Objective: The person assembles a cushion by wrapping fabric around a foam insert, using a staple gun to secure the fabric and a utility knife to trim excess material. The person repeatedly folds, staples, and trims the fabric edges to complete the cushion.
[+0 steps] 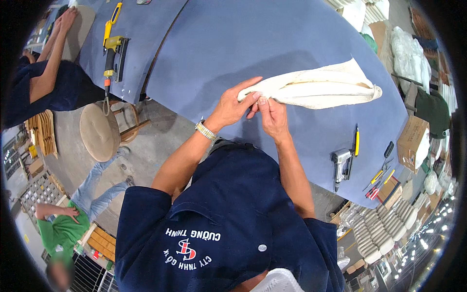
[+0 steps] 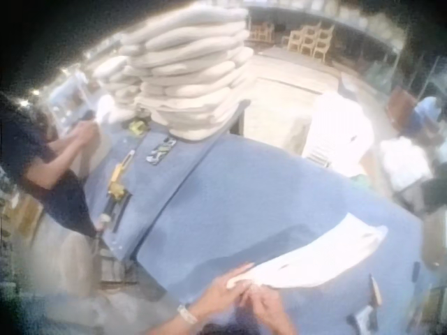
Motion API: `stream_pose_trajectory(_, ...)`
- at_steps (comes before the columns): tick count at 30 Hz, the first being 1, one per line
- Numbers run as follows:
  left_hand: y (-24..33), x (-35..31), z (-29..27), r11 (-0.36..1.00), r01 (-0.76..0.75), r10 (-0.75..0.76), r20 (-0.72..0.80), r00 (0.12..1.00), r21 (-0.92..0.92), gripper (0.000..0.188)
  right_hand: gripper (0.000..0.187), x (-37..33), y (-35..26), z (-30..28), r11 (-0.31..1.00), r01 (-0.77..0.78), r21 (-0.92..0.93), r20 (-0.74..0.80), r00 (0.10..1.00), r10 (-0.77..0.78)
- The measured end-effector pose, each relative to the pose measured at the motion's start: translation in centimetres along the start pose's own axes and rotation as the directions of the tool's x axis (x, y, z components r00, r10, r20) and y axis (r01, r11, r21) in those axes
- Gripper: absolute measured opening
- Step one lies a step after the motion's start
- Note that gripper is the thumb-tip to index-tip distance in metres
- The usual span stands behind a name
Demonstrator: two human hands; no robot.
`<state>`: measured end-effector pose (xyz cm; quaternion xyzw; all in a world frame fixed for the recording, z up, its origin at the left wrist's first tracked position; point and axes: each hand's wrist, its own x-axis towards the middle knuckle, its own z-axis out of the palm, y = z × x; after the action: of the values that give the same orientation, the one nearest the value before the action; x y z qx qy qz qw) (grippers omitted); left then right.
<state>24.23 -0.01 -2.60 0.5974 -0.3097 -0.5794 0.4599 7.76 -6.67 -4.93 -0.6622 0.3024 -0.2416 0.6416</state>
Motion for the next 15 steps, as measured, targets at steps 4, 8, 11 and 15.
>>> stream_pose_trajectory(4,-1.6,-0.1,0.9,0.922,-0.277,0.316,-0.113,0.942,0.27,0.048,0.024,-2.2,-2.4,-2.5,0.993,0.009,-0.115,0.154,0.988,0.009)
stream_pose_trajectory(8,-1.9,-0.7,1.2,0.857,-0.314,0.392,-0.122,0.912,0.409,0.052,0.022,-12.5,-1.3,-13.6,0.873,-0.403,-0.275,-0.257,0.906,0.337)
stream_pose_trajectory(11,-1.8,-1.1,1.6,0.858,-0.316,0.391,-0.116,0.913,0.404,0.054,0.039,-23.3,5.6,-23.7,0.705,-0.637,-0.31,-0.798,0.578,0.171)
stream_pose_trajectory(15,-1.7,-1.1,1.7,0.872,-0.288,0.366,-0.136,0.921,0.396,0.055,0.073,-31.3,12.0,-29.8,0.352,-0.795,-0.494,-0.776,0.586,0.234)
